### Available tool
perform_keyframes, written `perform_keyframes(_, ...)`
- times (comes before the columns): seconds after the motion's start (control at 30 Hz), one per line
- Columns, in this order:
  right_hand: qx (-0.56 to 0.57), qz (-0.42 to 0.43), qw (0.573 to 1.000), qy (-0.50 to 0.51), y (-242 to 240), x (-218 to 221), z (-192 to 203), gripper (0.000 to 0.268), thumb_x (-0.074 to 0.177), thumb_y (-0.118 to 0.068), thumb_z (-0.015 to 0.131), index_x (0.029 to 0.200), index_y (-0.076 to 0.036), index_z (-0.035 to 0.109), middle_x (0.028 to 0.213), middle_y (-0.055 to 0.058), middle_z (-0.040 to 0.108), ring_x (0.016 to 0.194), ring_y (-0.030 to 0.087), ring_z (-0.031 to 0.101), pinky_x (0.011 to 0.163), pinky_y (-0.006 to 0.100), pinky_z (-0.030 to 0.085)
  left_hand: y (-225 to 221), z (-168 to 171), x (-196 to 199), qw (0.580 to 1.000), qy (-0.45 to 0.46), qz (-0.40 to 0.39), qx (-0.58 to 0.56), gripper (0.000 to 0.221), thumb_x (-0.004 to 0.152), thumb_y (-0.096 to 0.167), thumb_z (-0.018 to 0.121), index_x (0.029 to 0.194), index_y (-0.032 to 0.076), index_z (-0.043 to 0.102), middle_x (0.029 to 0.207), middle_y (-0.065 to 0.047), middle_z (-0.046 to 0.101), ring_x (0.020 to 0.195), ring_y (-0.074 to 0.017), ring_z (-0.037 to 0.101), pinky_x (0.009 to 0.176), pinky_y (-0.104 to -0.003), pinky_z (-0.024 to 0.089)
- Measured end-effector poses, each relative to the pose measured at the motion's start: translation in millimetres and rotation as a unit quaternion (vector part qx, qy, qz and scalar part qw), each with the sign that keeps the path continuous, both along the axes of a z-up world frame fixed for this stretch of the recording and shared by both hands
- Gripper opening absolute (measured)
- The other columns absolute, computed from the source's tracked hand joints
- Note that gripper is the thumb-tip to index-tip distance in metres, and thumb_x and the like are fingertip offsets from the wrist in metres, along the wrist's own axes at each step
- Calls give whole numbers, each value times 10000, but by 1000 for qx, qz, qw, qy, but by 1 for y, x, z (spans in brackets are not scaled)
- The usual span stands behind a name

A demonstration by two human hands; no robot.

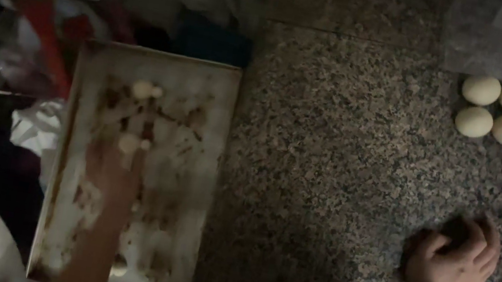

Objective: Shaping small dough balls and placing them on a baking tray using hands and a bench scraper.

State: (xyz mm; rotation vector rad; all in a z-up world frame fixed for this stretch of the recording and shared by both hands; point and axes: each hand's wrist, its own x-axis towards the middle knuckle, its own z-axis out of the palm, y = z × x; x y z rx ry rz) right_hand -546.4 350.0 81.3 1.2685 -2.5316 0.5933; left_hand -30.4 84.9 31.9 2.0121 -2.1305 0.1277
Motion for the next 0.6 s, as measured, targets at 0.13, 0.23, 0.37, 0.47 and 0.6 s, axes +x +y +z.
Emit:
perform_keyframes(0.13, 14, -15, 1000, 9, 7, -5, -9, 368, 980, 86, 587, 1348, 101, 593, 1528, 296, 540, 1393, 514, 498, 1136, 647, 378, 136, 12, 30, 911, 181, 347, 131, 650, 1058, 440, 592, 1548, 25, 491, 1475, -227, 490, 1141, -453, 591, 867, -639, 527)
perform_keyframes(0.23, 24, -19, 999, 24, 14, -6, -12, 341, 1027, 96, 592, 1367, 74, 579, 1536, 292, 520, 1402, 496, 483, 1130, 646, 372, 253, -93, 108, 888, 109, 432, 116, 474, 945, 310, 693, 1300, 27, 559, 1194, -204, 625, 1009, -451, 670, 906, -579, 515)
perform_keyframes(0.37, 6, -26, 1000, 17, 23, -13, -26, 307, 1069, 1, 610, 1361, 95, 619, 1511, 294, 541, 1430, 466, 432, 1168, 590, 309, 375, -197, 176, 902, -151, 160, 370, 263, 940, 236, 448, 1039, 356, 660, 893, -40, 789, 968, -337, 726, 1065, -387, 505)
perform_keyframes(0.47, -52, 33, 998, -7, 28, -13, -23, 395, 973, 55, 603, 1365, 99, 586, 1431, 367, 516, 1344, 560, 436, 1116, 684, 305, 387, -212, 178, 903, 71, 177, 385, 299, 912, 388, 494, 1140, 241, 619, 957, -176, 767, 936, -437, 706, 814, -528, 519)
perform_keyframes(0.6, -99, 120, 987, 48, 49, -41, -56, 346, 1041, -13, 681, 1370, 92, 651, 1438, 317, 548, 1404, 512, 462, 1132, 653, 367, 368, -152, 141, 902, 168, 179, 354, 594, 565, 315, 969, 1058, 221, 651, 934, -66, 789, 826, -277, 684, 775, -436, 514)
